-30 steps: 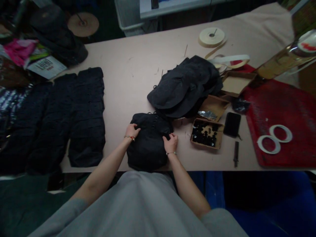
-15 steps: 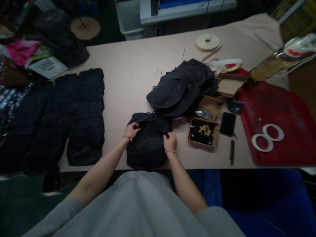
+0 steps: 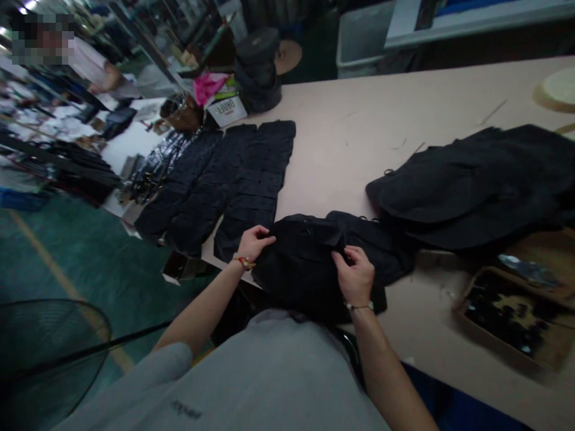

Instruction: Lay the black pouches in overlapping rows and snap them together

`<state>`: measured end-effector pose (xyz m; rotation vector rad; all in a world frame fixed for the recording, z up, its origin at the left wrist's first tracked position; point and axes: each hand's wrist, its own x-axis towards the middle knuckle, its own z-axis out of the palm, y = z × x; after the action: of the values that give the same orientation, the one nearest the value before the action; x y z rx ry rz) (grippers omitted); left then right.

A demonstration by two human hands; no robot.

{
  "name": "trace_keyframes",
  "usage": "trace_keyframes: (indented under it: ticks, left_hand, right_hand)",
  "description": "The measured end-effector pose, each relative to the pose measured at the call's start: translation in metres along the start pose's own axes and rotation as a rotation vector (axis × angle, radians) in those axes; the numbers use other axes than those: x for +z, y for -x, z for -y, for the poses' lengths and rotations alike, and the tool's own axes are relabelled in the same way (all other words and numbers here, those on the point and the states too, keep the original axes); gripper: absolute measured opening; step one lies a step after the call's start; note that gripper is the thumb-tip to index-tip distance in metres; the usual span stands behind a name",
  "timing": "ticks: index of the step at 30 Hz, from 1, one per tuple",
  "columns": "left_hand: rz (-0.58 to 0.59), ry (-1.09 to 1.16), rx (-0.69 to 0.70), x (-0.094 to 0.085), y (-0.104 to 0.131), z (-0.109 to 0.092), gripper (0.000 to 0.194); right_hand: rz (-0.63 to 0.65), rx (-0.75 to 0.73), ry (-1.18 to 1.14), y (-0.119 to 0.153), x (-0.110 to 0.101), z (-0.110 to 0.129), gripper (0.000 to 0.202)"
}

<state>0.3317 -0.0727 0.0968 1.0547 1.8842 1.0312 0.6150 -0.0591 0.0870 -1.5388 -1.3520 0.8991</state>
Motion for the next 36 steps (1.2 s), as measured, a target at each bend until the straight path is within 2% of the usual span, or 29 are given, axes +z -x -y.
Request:
trace_keyframes:
  ticks: [4, 7, 9, 11, 14, 16, 19, 25, 27, 29, 31, 33, 34, 36]
  left_hand:
    - [-0.116, 0.024, -0.035, -0.111, -0.012, 0.030, 0.033]
    - [-0.152, -0.028, -0.052, -0.177, -0.034, 0.072, 0.036]
    - [-0.141, -0.111, -0.128, -0.206, -0.055, 0.107, 0.035]
    - [-0.099, -0.231, -0.231, -0.222, -0.075, 0.144, 0.033]
    - [-0.002, -0.351, -0.293, -0.232, -0.098, 0.189, 0.026]
    - [0.054, -0.364, -0.264, -0.234, -0.105, 0.210, 0.023]
    - [0.099, -0.409, -0.192, -0.234, -0.108, 0.225, 0.022]
    - [0.116, -0.515, -0.097, -0.230, -0.106, 0.223, 0.023]
    - [0.103, -0.514, -0.097, -0.230, -0.105, 0.223, 0.023]
    - [0.095, -0.498, -0.100, -0.230, -0.105, 0.225, 0.024]
    - [0.086, -0.477, -0.102, -0.230, -0.105, 0.227, 0.025]
    - [0.079, -0.472, -0.107, -0.230, -0.106, 0.229, 0.026]
    - [0.076, -0.478, -0.112, -0.230, -0.106, 0.229, 0.027]
    - [0.071, -0.497, -0.127, -0.229, -0.106, 0.228, 0.027]
  right_hand:
    - [0.129, -0.051, -0.129, 0.017, 0.085, 0.057, 0.024]
    - [0.193, -0.017, -0.160, 0.035, 0.162, 0.065, 0.026]
    - [0.245, 0.077, -0.124, 0.048, 0.216, 0.051, 0.028]
    - [0.301, 0.218, -0.025, 0.060, 0.263, 0.027, 0.026]
    - [0.332, 0.294, 0.167, 0.077, 0.307, -0.007, 0.021]
    - [0.316, 0.270, 0.231, 0.086, 0.318, -0.020, 0.022]
    - [0.293, 0.286, 0.236, 0.092, 0.320, -0.023, 0.028]
    - [0.298, 0.303, 0.164, 0.087, 0.316, -0.013, 0.034]
    - [0.204, 0.231, 0.257, 0.085, 0.309, -0.011, 0.036]
    - [0.123, 0.123, 0.449, 0.083, 0.298, -0.010, 0.042]
    - [0.170, 0.055, 0.650, 0.081, 0.287, -0.009, 0.052]
    - [0.289, 0.070, 0.773, 0.079, 0.279, -0.008, 0.055]
    - [0.328, 0.090, 0.804, 0.077, 0.276, -0.007, 0.053]
    - [0.326, 0.124, 0.848, 0.073, 0.274, -0.005, 0.040]
